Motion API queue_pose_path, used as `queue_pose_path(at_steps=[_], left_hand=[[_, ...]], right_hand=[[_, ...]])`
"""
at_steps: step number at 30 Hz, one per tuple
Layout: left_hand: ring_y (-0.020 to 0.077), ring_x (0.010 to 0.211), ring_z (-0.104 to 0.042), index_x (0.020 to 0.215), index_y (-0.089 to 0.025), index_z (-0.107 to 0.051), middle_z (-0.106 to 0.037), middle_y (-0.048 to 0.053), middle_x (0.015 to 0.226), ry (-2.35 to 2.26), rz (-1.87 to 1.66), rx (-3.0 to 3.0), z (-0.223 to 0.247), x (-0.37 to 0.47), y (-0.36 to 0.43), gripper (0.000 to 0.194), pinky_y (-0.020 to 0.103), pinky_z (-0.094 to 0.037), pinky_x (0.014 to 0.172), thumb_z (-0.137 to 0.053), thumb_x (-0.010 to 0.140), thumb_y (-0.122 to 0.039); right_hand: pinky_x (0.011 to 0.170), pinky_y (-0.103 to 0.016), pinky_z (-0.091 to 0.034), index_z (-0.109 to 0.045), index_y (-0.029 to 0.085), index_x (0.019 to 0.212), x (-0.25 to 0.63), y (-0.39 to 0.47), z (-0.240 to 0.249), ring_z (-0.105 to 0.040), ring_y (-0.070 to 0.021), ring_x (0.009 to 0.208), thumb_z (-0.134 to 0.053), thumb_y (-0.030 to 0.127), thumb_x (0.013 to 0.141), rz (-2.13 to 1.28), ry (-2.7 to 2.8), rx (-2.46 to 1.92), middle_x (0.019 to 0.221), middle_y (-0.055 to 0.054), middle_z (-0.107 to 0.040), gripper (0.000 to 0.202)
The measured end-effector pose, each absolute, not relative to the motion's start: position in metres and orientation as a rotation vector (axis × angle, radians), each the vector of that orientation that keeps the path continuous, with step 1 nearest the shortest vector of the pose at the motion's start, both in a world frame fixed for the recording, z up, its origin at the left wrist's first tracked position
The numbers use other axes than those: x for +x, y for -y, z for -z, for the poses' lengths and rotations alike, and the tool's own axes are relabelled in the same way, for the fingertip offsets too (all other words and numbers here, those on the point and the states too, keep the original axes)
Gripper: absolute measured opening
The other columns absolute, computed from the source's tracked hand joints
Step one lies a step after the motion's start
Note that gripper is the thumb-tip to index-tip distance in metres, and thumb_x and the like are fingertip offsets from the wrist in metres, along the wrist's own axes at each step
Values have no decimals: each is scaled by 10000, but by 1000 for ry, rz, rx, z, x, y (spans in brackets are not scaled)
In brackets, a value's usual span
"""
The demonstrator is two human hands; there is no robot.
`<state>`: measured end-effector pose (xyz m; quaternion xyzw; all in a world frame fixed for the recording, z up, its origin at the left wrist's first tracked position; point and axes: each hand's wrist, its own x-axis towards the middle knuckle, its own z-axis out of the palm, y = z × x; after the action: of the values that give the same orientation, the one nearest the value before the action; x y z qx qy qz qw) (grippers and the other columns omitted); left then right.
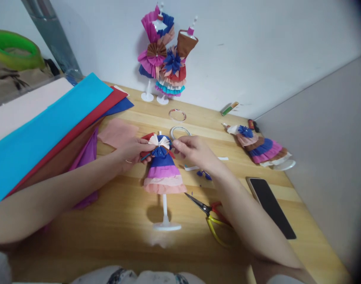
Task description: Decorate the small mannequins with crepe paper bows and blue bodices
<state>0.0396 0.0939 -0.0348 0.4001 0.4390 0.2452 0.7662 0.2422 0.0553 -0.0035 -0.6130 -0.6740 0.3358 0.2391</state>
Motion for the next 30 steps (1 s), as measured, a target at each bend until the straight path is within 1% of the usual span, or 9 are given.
queue_pose_path(at_steps=[3,5,7,12,16,21,25,28,30], left_hand=[[80,391,-505,640,-86,-654,-576,24,463,-962,-535,864,38,41,-94,188,160,-349,350,-774,688,-223],[79,377,-500,619,-85,-640,-575,25,456,-978,-537,867,40,42,-94,203,160,-343,338,-776,685,-220],[78,369,-505,611,-90,-621,-587,26,467,-992,-544,871,41,43,-93,214,158,-348,331,-777,690,-213],[87,347,-524,630,-119,-579,-598,12,459,-1060,-556,874,41,46,-93,216,154,-377,320,-760,729,-185],[106,322,-534,625,-139,-537,-593,12,427,-1109,-546,894,41,50,-94,267,165,-405,315,-771,741,-194],[122,307,-537,669,-165,-488,-606,5,428,-1171,-566,932,40,51,-90,275,172,-411,302,-739,776,-189],[121,330,-551,698,-161,-497,-590,-10,426,-1160,-613,918,38,48,-88,228,166,-418,317,-703,795,-173],[124,335,-550,700,-159,-504,-568,-18,410,-1144,-630,916,40,47,-88,199,166,-414,313,-675,801,-143],[129,334,-549,698,-161,-506,-571,-12,411,-1139,-624,925,42,46,-89,189,173,-420,310,-662,802,-137]], right_hand=[[491,-247,-293,-560,168,578,238,-61,14,-392,-102,512,-546,547,787,-970,1771,-1633,520,10,-482,433],[483,-241,-307,-580,165,608,236,-63,21,-400,-100,507,-599,515,735,-1025,1712,-1606,527,11,-506,373],[480,-241,-326,-592,163,628,236,-64,26,-424,-105,501,-612,475,711,-1068,1674,-1590,528,6,-531,324],[488,-242,-344,-597,165,632,233,-66,29,-457,-116,514,-616,402,707,-1041,1664,-1597,539,-6,-553,249],[497,-237,-354,-598,164,625,231,-66,29,-466,-119,536,-625,360,700,-996,1671,-1615,567,-15,-577,212],[488,-226,-331,-586,165,604,229,-63,31,-438,-102,513,-599,342,720,-918,1708,-1644,543,-2,-552,212],[490,-236,-325,-563,169,602,235,-63,27,-422,-101,512,-595,364,712,-991,1670,-1597,542,4,-530,226],[523,-250,-343,-568,168,656,244,-64,19,-424,-102,528,-590,392,717,-971,1590,-1523,578,10,-527,233],[559,-260,-367,-598,161,739,248,-64,15,-455,-111,564,-610,383,710,-903,1588,-1513,653,-2,-569,224]])
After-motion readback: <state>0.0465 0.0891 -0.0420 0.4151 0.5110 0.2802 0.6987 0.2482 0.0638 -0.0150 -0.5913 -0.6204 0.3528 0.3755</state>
